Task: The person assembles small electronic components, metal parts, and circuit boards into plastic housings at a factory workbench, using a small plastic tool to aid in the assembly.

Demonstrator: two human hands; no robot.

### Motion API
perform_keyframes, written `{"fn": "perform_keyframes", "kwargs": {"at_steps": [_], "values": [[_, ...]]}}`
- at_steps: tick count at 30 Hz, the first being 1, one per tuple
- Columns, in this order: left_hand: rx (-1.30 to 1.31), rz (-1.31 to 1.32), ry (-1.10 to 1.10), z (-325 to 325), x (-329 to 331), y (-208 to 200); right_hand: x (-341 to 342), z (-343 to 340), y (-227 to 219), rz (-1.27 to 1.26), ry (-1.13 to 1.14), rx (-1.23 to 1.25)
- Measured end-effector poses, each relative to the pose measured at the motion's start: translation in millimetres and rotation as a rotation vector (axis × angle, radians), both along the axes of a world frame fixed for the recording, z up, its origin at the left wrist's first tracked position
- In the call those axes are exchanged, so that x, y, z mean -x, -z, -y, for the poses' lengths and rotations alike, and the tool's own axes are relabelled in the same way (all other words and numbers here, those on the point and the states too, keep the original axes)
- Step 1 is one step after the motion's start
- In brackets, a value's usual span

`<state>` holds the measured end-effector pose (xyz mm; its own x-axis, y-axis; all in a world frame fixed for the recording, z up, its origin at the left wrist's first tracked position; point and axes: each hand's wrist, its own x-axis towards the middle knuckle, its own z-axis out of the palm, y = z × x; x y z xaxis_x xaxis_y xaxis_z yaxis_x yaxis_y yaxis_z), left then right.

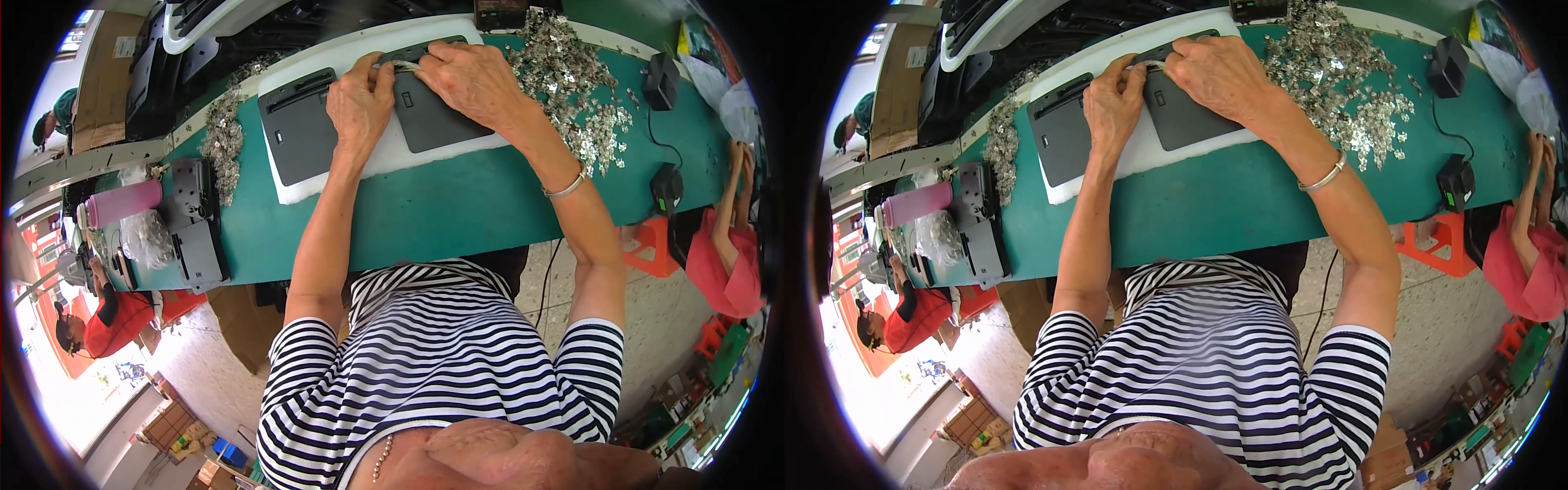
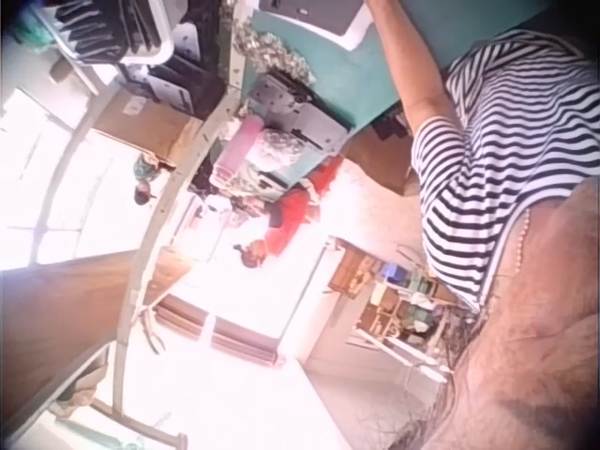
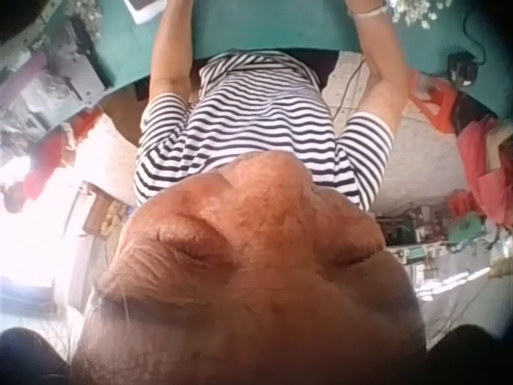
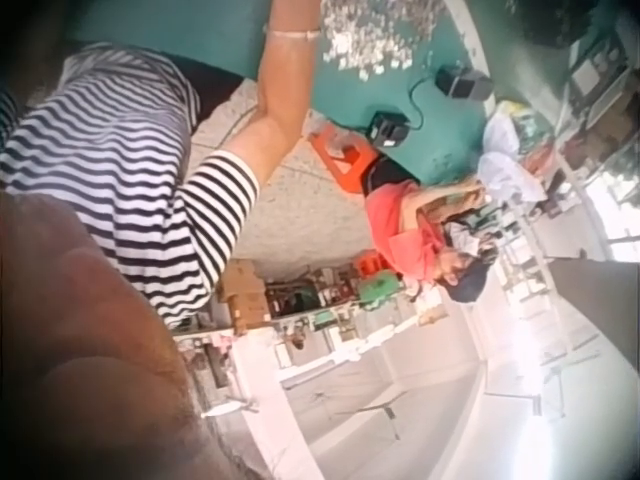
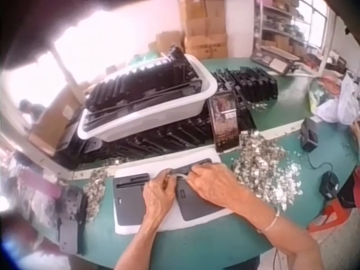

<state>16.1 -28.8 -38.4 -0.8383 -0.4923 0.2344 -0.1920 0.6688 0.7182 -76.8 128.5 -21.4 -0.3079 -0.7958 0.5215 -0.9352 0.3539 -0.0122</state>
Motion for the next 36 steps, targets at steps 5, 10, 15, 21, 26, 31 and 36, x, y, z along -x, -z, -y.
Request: {"fn": "perform_keyframes", "kwargs": {"at_steps": [5,10,15,21,26,31,36], "values": [[-0.018,0.023,0.02,2,-2,0,-3,3,-4,-0.065,0.026,-0.131],[-0.022,0.016,0.054,3,-2,1,-9,12,-17,-0.155,0.018,-0.247],[0.005,-0.05,0.059,3,0,9,-15,24,-31,-0.315,0.008,-0.484],[0.031,-0.116,0.064,3,3,11,-19,36,-49,-0.374,-0.014,-0.531],[0.023,0.0,0.12,4,1,7,-25,40,-46,-0.336,-0.011,-0.527],[0.036,0.058,0.173,1,-6,0,-33,32,-30,-0.328,0.077,-0.461],[0.089,0.112,0.192,-3,-7,-8,-35,19,-20,-0.166,0.162,-0.254]]}}
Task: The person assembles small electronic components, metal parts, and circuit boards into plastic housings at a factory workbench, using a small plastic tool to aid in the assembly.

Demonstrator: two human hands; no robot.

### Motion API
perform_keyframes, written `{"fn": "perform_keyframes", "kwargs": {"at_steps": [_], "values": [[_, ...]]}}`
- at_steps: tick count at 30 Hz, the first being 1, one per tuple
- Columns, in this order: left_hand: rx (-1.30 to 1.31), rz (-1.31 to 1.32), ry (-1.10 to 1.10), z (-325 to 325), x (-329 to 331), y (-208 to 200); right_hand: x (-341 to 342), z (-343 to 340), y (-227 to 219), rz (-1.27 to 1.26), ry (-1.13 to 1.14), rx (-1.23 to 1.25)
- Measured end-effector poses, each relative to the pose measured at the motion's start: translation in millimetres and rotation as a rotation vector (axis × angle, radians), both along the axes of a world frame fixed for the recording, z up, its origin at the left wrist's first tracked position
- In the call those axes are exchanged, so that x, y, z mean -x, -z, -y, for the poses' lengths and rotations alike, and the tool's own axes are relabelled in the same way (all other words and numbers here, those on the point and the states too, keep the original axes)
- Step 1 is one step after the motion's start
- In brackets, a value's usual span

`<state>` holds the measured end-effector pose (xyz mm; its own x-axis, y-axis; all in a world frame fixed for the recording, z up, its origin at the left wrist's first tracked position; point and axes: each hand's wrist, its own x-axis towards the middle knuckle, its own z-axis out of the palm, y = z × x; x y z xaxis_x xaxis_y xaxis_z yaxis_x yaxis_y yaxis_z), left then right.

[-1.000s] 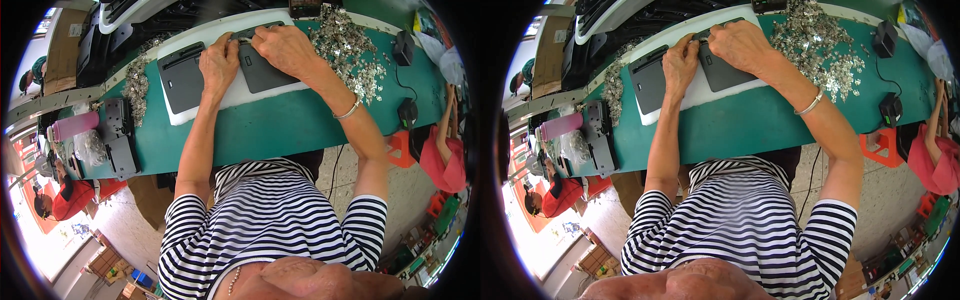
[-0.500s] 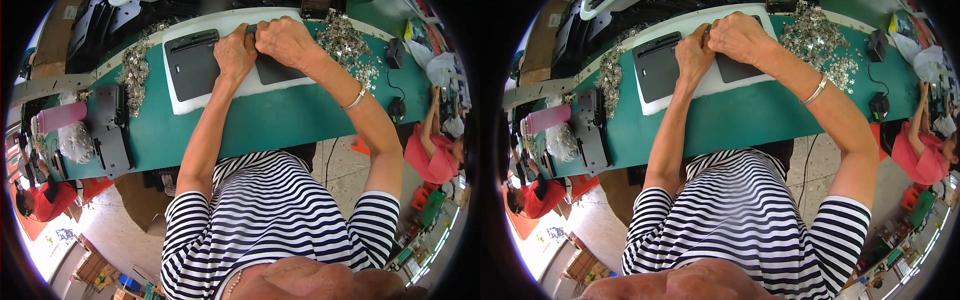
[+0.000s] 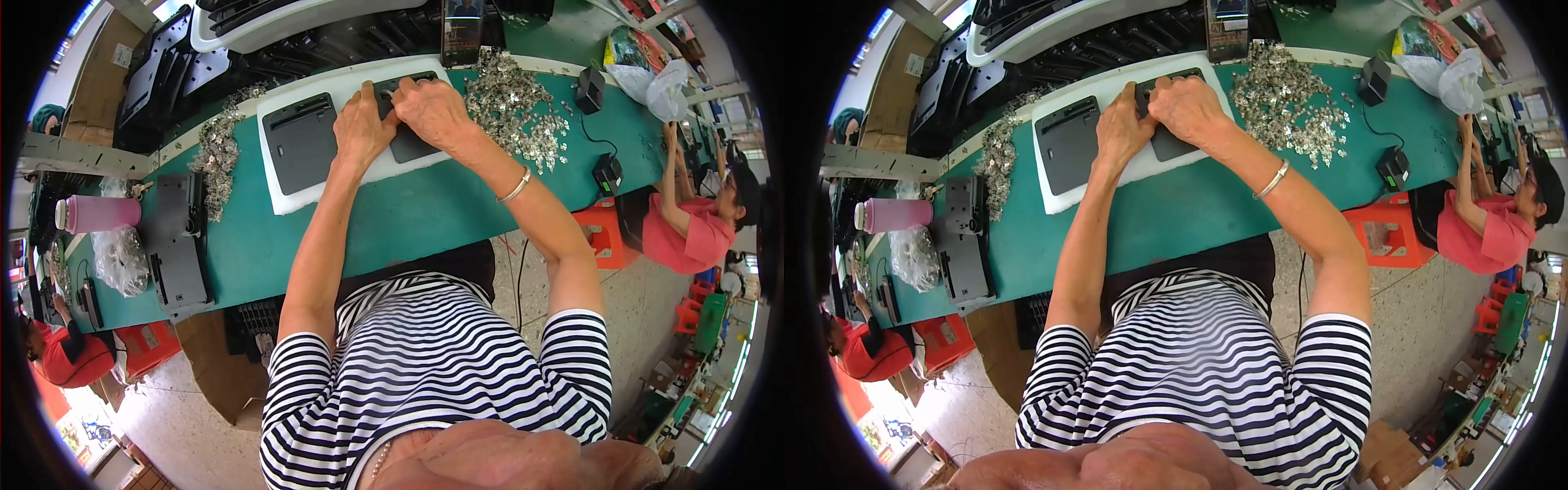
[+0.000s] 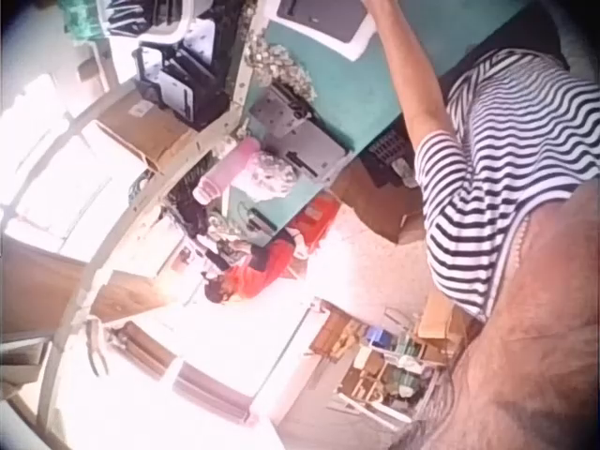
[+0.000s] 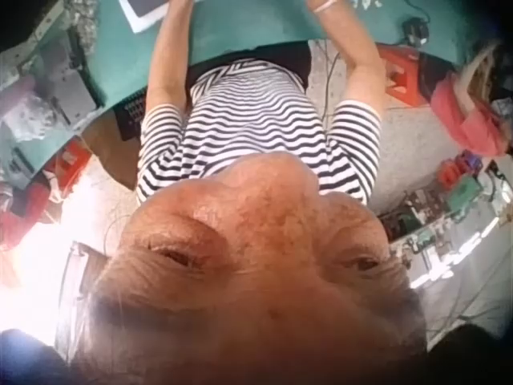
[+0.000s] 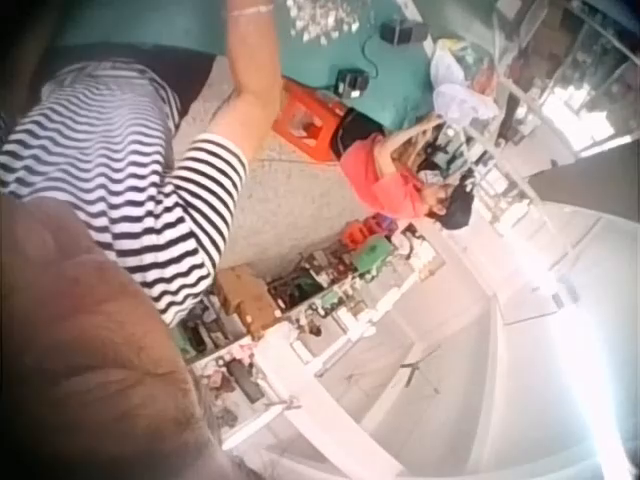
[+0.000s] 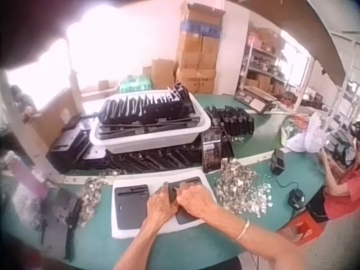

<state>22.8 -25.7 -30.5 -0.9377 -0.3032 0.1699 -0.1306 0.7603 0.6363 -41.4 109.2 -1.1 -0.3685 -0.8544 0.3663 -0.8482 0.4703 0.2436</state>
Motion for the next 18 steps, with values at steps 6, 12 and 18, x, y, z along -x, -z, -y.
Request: {"fn": "perform_keyframes", "kwargs": {"at_steps": [6,12,18], "values": [[-0.152,0.112,-0.023,-1,0,-13,1,-6,5,0.001,0.053,0.085],[-0.267,-0.026,0.075,-5,-4,-12,-5,-16,-7,-0.056,0.086,0.091],[-0.368,0.029,0.075,1,-4,-10,-5,-31,-1,0.0,0.116,0.182]]}}
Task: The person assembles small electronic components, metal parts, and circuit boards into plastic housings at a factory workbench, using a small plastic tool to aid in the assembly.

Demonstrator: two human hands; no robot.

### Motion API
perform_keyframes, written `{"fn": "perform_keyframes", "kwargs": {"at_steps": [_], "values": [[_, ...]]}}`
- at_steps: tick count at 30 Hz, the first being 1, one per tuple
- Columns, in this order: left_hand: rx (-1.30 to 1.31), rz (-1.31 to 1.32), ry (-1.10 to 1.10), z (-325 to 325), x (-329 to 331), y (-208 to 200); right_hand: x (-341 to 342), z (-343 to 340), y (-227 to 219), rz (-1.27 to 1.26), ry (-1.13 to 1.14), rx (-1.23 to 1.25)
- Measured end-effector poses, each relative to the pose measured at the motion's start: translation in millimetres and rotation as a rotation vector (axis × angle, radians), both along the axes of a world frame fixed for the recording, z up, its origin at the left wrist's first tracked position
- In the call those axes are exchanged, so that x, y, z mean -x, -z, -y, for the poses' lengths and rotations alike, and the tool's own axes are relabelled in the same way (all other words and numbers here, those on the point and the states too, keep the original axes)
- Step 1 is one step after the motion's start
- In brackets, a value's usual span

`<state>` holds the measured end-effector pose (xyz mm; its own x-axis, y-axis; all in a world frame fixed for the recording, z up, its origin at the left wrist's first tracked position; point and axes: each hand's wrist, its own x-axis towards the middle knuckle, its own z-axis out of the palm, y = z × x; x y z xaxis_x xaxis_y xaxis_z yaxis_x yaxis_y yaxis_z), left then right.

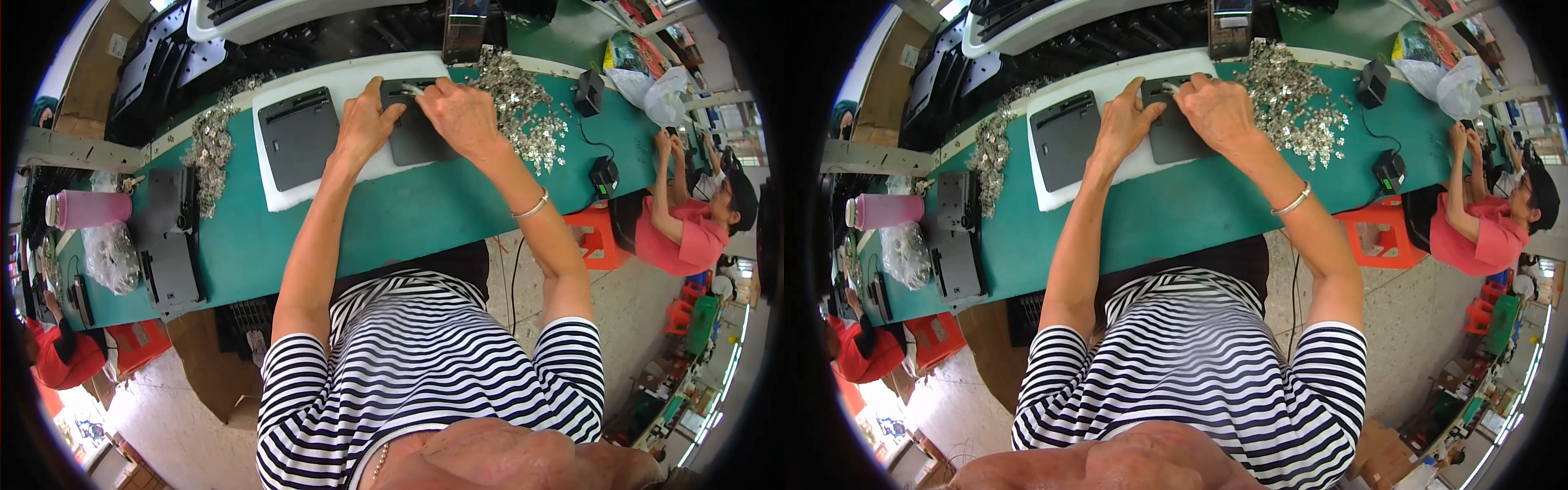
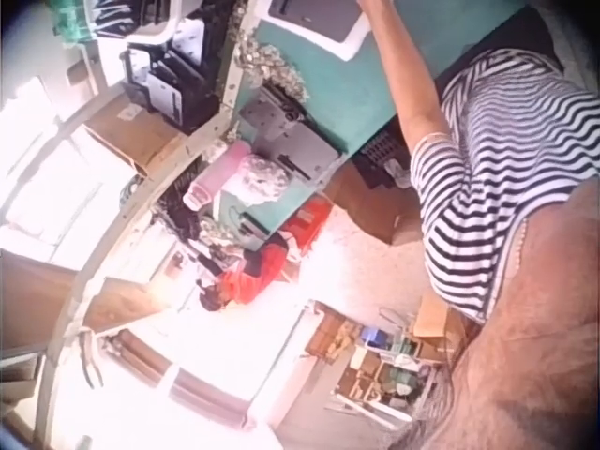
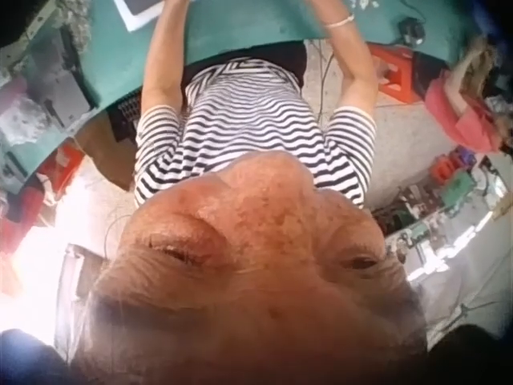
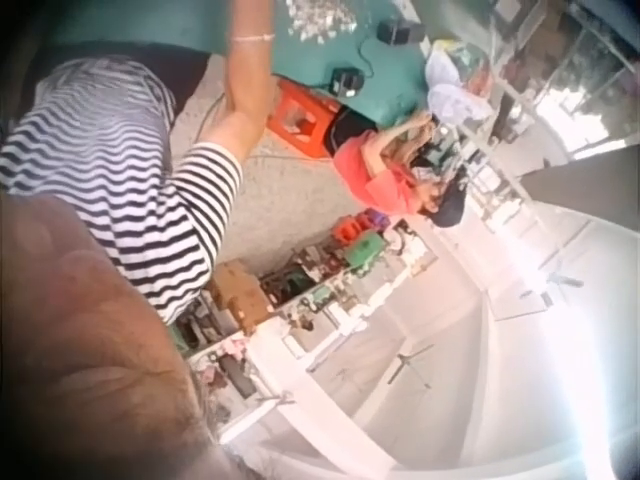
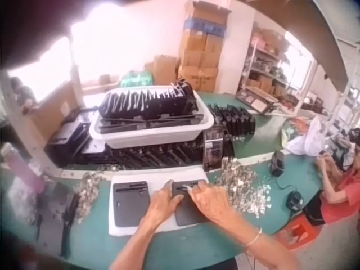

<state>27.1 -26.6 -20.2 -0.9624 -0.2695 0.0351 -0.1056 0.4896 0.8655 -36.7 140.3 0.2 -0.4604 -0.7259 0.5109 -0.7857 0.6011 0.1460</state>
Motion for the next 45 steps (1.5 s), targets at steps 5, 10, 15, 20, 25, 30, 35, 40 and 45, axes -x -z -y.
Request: {"fn": "perform_keyframes", "kwargs": {"at_steps": [5,10,15,20,25,30,35,40,45], "values": [[0.205,-0.004,-0.007,-2,1,4,-2,-6,2,0.059,-0.01,0.013],[0.326,0.036,-0.005,-1,0,6,1,-4,11,0.069,-0.057,0.059],[0.279,0.052,0.028,0,0,6,3,1,11,0.068,-0.084,0.039],[0.154,0.087,0.069,3,0,2,11,2,6,0.11,-0.111,-0.012],[0.172,0.074,0.08,4,0,3,20,6,1,0.115,-0.208,-0.071],[0.121,0.122,0.095,5,0,-1,19,12,1,0.137,-0.185,-0.125],[0.162,0.077,0.077,3,0,5,14,13,0,0.208,-0.164,-0.14],[0.225,0.075,0.071,3,2,8,10,14,9,0.166,-0.097,-0.098],[0.094,0.102,0.064,4,1,3,13,6,8,0.197,-0.077,-0.039]]}}
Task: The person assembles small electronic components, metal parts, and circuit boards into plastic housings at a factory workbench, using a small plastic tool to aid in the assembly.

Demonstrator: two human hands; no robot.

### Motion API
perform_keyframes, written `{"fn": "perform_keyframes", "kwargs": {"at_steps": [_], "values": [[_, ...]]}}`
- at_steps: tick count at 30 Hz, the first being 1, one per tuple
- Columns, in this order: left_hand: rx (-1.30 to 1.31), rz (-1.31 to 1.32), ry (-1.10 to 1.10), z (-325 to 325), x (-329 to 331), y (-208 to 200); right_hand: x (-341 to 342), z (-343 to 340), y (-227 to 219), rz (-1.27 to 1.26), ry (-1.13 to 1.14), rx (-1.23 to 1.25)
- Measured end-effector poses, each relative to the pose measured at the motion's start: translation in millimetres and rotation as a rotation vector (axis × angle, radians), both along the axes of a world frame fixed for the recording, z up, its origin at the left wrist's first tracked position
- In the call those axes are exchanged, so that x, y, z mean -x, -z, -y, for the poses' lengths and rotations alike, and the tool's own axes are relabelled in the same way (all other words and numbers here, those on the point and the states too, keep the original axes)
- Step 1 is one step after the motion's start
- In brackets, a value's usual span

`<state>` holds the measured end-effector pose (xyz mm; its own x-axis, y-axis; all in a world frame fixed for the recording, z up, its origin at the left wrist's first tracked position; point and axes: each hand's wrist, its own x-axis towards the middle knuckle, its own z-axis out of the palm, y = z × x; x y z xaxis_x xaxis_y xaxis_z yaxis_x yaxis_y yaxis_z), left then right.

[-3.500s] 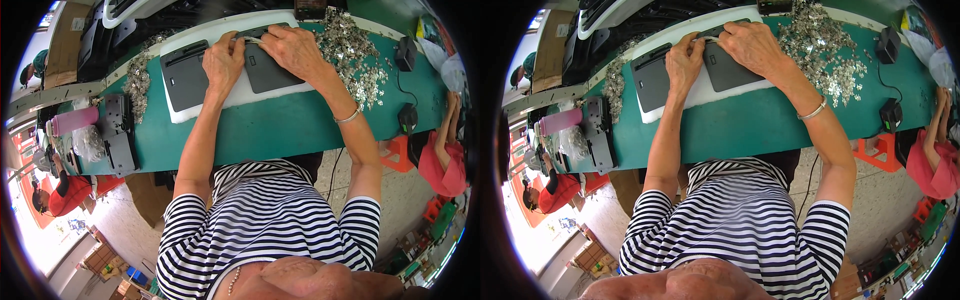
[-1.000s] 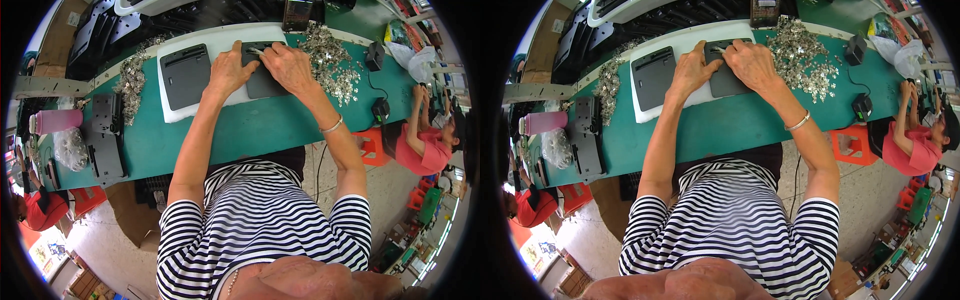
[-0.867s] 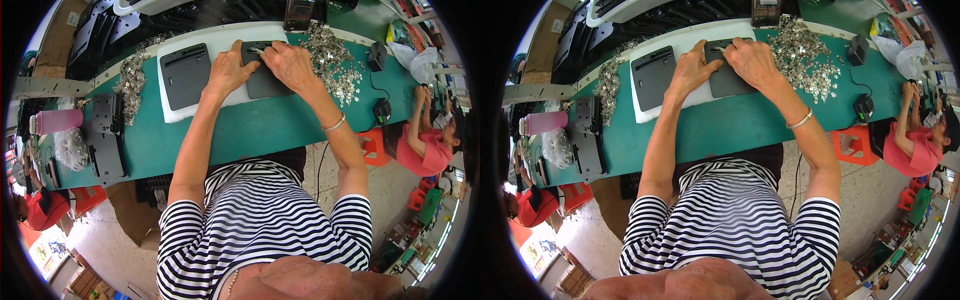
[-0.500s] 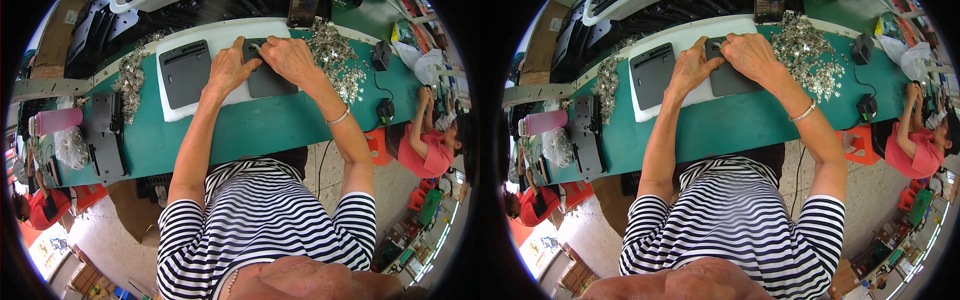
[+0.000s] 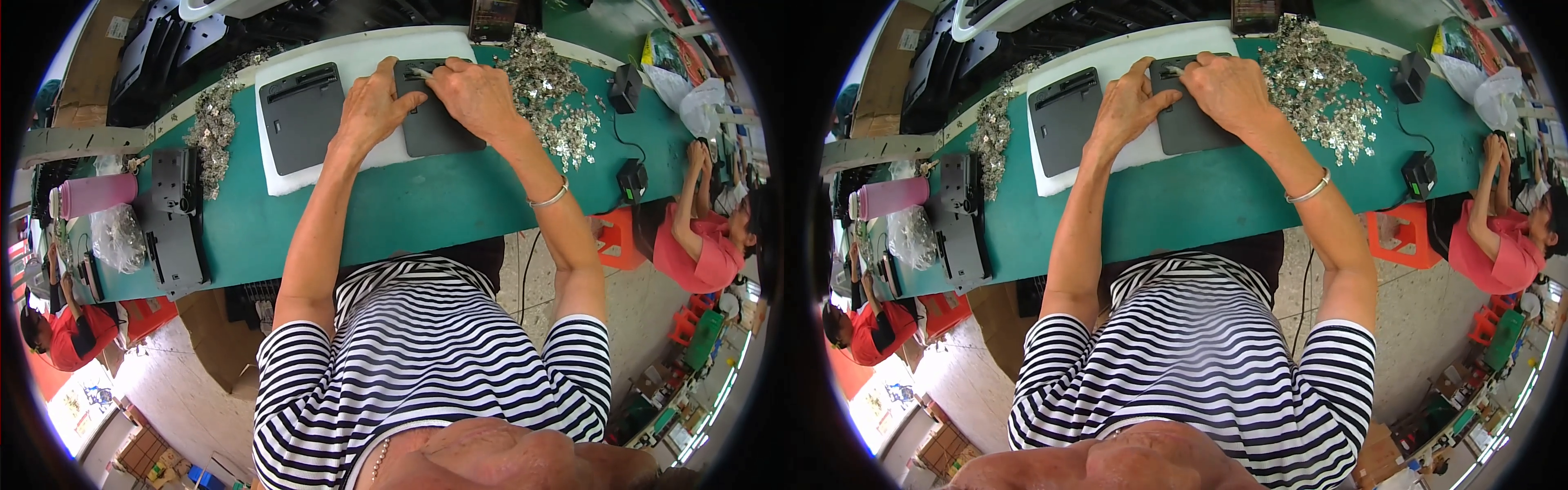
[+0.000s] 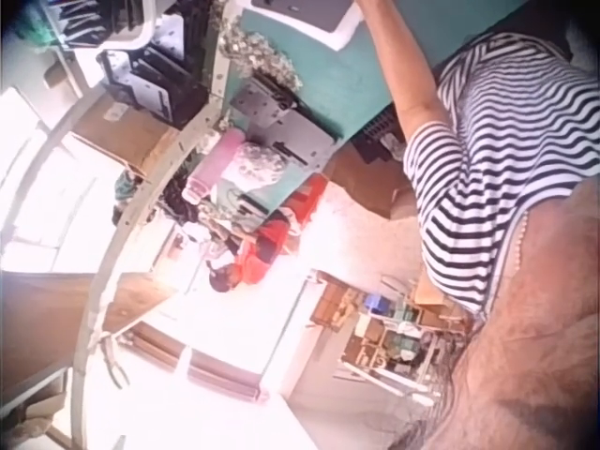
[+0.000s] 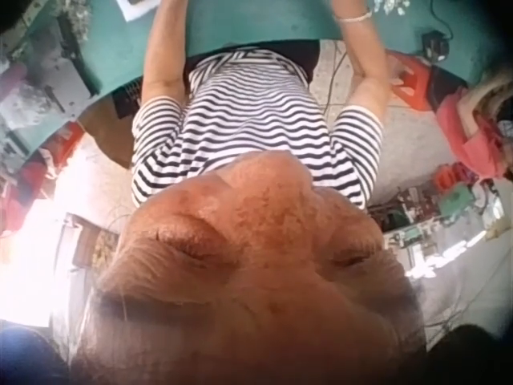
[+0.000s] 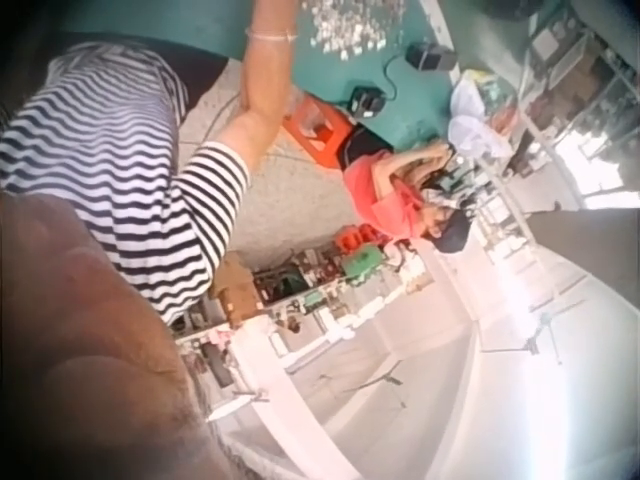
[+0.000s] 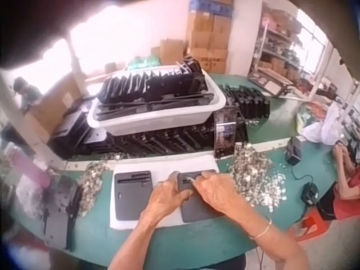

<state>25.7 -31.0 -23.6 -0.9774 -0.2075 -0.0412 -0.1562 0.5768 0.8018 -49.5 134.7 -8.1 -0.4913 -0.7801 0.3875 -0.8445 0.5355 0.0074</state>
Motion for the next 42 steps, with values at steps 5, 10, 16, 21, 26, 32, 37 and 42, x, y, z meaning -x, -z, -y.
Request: {"fn": "perform_keyframes", "kwargs": {"at_steps": [5,10,16,21,26,32,37,42], "values": [[0.007,-0.009,0.008,1,0,2,7,-7,6,0.043,-0.042,0.072],[-0.012,-0.039,0.011,2,-1,4,9,-8,7,0.063,-0.081,0.101],[-0.031,-0.031,0.003,3,0,4,10,-7,7,0.064,-0.09,0.122],[-0.045,-0.03,0.006,2,0,5,11,-9,8,0.062,-0.099,0.139],[-0.052,-0.035,0.01,2,0,3,13,-9,10,0.071,-0.105,0.141],[-0.054,-0.013,0.002,2,0,2,13,-9,9,0.107,-0.101,0.101],[-0.043,-0.009,0.003,1,-1,1,7,-4,0,-0.005,-0.12,0.044],[0.011,-0.01,0.0,0,-1,2,-4,12,-16,-0.19,-0.141,-0.176]]}}
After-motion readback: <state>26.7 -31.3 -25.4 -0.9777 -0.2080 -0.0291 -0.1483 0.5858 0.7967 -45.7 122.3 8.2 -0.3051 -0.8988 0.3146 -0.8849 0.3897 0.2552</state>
